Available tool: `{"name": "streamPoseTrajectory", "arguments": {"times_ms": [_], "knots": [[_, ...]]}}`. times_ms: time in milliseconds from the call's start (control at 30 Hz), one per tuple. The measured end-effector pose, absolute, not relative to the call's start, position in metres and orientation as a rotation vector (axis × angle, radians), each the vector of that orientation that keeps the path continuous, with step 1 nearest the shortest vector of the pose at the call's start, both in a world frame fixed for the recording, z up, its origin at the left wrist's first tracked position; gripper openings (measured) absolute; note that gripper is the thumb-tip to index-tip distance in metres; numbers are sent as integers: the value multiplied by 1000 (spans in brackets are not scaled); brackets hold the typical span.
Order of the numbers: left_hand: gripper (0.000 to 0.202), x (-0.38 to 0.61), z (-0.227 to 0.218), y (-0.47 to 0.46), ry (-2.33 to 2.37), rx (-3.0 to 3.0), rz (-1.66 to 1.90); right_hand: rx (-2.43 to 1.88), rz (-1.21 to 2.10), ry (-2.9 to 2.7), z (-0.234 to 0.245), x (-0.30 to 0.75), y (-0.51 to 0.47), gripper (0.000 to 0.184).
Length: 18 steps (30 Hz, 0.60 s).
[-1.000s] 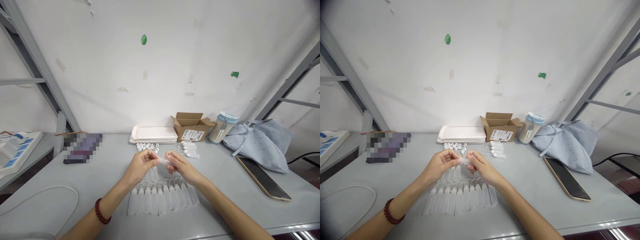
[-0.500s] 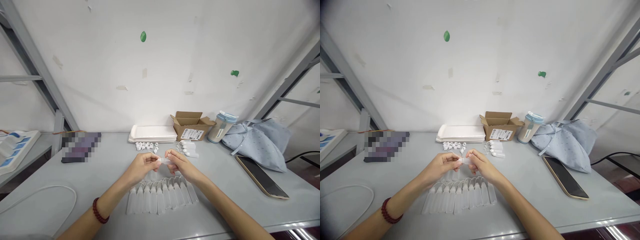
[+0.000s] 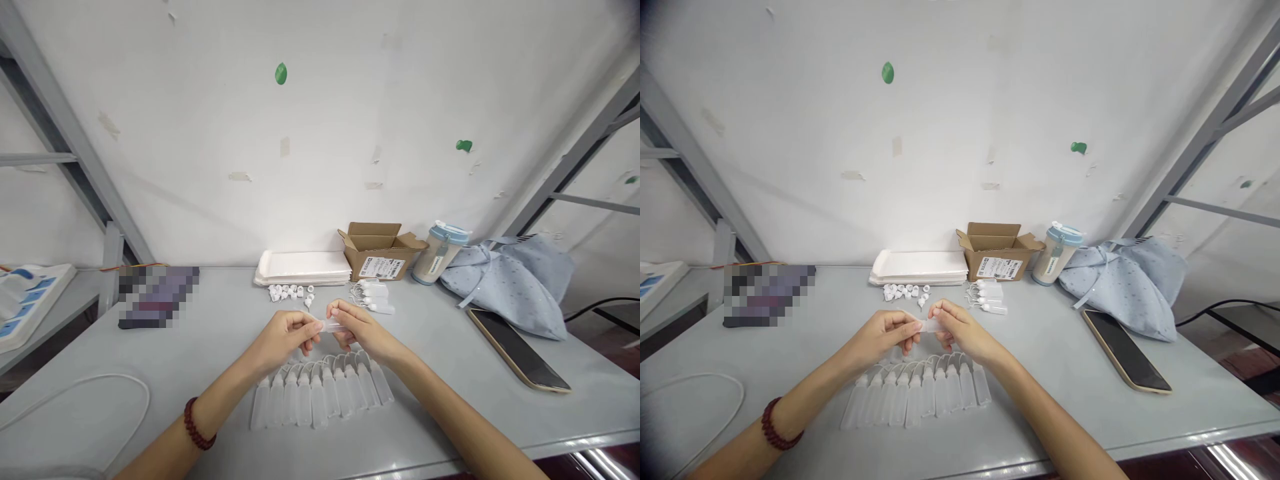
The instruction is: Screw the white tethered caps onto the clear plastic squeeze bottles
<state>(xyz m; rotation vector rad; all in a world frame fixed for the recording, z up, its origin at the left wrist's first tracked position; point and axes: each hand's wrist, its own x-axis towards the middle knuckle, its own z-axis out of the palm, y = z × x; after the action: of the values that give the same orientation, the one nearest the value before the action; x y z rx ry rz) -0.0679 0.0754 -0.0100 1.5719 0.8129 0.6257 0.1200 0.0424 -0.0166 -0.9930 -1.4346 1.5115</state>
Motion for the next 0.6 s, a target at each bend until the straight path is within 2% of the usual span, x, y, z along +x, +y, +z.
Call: {"name": "streamPoseTrajectory", "arguments": {"times_ms": [200, 300, 467, 600], "knots": [[19, -65, -11, 71, 864, 1749, 815, -993, 1527, -1386, -18, 122, 44, 23], [22, -65, -10, 72, 861, 1744, 792, -975, 1522, -1390, -17, 121, 43, 22], [39, -66, -12, 73, 820, 1731, 616, -993, 1485, -1405, -17, 119, 42, 23], [31, -66, -10, 70, 823, 1887, 678, -996, 1492, -1400, -19, 120, 43, 24]]}}
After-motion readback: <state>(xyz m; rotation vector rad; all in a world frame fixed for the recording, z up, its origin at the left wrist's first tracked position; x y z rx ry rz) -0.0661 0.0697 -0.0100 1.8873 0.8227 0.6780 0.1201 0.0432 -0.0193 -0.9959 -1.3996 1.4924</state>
